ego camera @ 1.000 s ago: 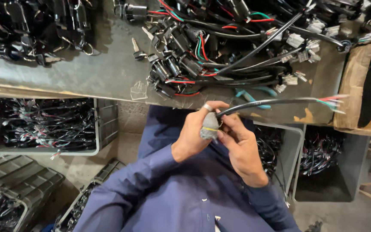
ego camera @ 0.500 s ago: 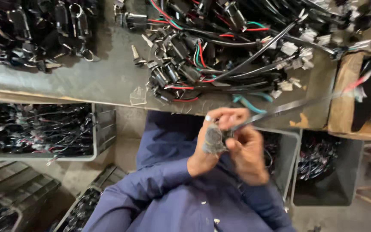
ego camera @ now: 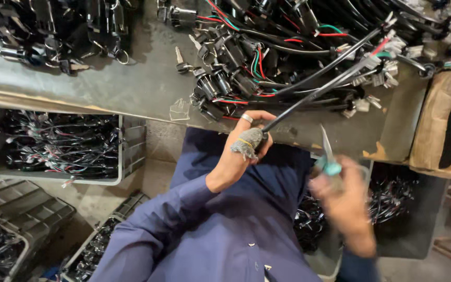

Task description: The person repeatedly picks up black wires from a pile on a metal table, strips the outer insulation with pliers, and places the stripped wires into a bin below. The process is continuous and repetitive throughout the clip.

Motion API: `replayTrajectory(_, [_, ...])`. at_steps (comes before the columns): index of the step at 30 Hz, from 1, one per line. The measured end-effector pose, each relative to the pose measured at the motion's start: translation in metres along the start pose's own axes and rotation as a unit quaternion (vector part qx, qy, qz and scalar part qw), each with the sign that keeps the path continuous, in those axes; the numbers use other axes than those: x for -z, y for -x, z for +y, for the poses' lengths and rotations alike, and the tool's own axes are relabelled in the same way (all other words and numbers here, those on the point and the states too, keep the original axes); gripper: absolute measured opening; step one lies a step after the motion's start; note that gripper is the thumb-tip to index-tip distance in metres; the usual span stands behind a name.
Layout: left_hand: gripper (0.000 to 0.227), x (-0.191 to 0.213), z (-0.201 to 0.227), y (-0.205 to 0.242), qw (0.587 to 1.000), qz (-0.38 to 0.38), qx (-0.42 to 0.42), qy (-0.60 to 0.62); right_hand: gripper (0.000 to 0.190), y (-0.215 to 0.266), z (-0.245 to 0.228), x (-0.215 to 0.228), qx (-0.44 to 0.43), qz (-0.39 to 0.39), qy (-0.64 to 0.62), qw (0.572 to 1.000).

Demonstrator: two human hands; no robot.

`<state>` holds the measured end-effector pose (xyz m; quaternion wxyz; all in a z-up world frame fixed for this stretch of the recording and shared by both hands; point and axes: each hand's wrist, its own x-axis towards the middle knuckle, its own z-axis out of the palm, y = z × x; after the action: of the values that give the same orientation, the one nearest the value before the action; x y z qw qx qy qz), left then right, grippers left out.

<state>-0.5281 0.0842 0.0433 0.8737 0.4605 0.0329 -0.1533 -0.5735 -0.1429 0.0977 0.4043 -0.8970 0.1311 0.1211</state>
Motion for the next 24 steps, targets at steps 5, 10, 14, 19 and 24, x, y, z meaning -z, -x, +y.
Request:
replayTrajectory(5, [0.030,-0.007,0.010,0.009,0.997,-0.047,0.045,-0.030,0.051,0.010,0.038,-0.051,0.090,-0.128,-0.080,0.984])
replayTrajectory(10, [0.025,-0.018,0.027,0.026,0.995,-0.067,0.070,-0.001,0.064,-0.016,0.029,-0.032,0.392,-0.025,0.040,0.919])
replayTrajectory(14, [0.046,-0.024,0.036,0.042,0.971,-0.103,-0.046,-0.209,0.061,-0.046,0.000,0.001,0.444,-0.100,0.067,0.888])
replayTrajectory(19, [0.046,-0.017,0.033,0.046,0.975,-0.115,0.031,-0.185,0.046,-0.055,-0.036,0.010,0.465,-0.106,0.122,0.871])
replayTrajectory(24, [0.045,0.002,0.023,0.039,0.948,-0.106,-0.090,-0.286,0.062,-0.015,-0.036,0.009,0.393,-0.072,0.159,0.903])
